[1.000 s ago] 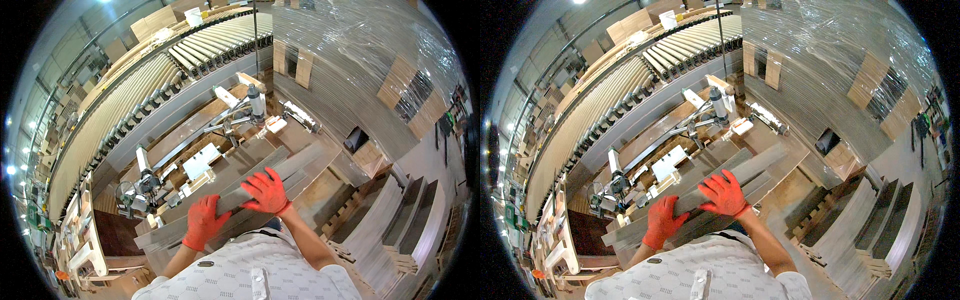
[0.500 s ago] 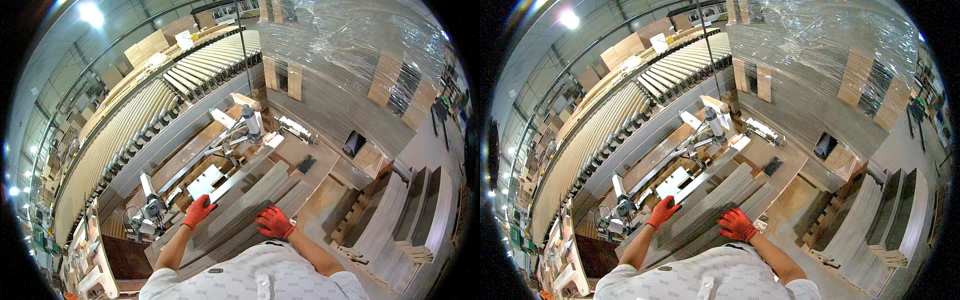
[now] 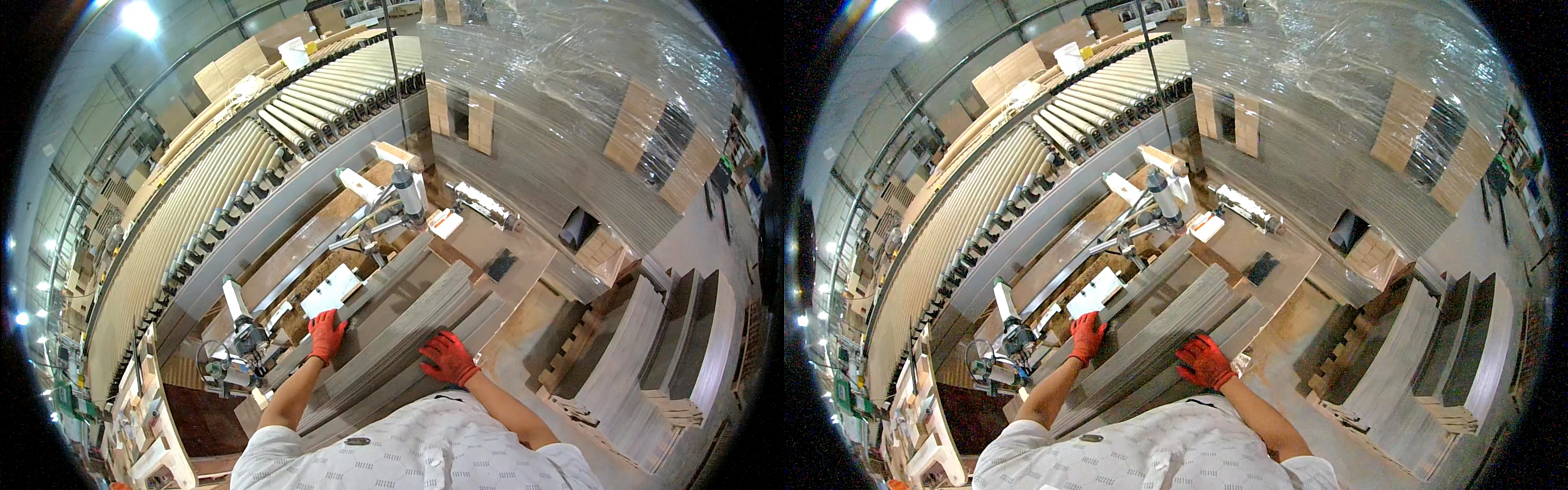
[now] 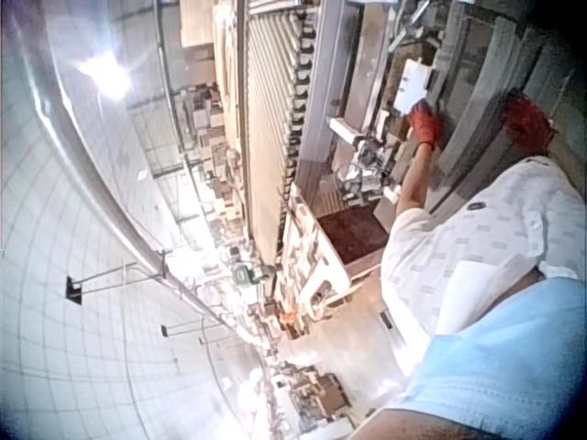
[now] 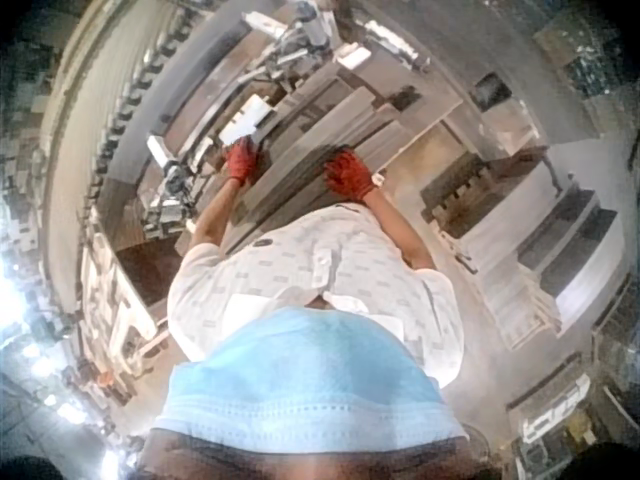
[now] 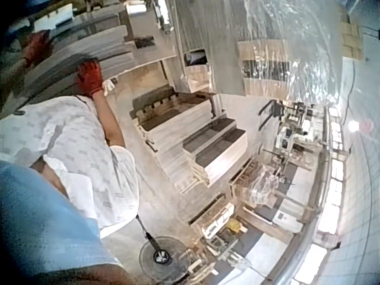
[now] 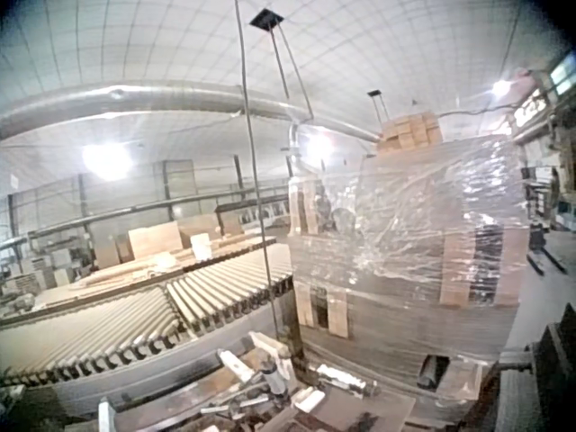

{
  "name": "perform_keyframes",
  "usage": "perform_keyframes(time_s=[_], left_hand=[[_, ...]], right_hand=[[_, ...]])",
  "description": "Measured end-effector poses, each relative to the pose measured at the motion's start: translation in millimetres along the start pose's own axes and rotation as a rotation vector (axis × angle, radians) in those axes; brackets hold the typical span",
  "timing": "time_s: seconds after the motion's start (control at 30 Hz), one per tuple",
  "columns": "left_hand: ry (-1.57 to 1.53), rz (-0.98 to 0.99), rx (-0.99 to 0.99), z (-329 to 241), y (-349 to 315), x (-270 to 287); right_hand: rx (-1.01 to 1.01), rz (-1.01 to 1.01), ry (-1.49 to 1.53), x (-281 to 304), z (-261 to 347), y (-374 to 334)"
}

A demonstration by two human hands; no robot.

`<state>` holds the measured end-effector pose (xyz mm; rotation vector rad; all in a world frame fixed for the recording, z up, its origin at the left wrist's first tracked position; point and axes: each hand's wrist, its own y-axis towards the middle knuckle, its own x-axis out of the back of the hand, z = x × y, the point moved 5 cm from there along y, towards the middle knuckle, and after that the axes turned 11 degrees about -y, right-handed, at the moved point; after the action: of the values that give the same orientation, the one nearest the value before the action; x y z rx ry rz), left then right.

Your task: The person picks up wooden planks from a stack and feeds them one at a time into a woodworking machine.

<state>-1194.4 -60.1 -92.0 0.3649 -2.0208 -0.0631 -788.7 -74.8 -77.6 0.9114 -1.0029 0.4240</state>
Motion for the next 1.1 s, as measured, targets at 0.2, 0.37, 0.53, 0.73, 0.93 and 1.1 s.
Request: perform_keyframes(time_s=[0.2, 0.37, 0.53, 0.73, 0.93, 1.1], left_hand=[[-0.135, -0.001, -0.052, -15, 12, -11], [-0.018, 0.225, 0.028, -11, 26, -14], [0.198, 0.440, 0.228, -10, 37, -28], [0.220, 0.535, 0.314, -3, 44, -35], [0.260, 0.621, 0.377, 9, 48, -36], [0.246, 0.588, 0.374, 0, 47, -37]], right_hand=[[-0.035, -0.032, 0.045, 8, -1, -3], [-0.029, -0.035, 0.035, 1, -1, -4], [0.048, 0.026, 0.023, -1, -3, -4], [0.118, 0.129, -0.056, 7, 4, -4], [0.109, 0.201, -0.092, -6, 6, -3], [0.088, 0.233, -0.121, -8, 2, -4]])
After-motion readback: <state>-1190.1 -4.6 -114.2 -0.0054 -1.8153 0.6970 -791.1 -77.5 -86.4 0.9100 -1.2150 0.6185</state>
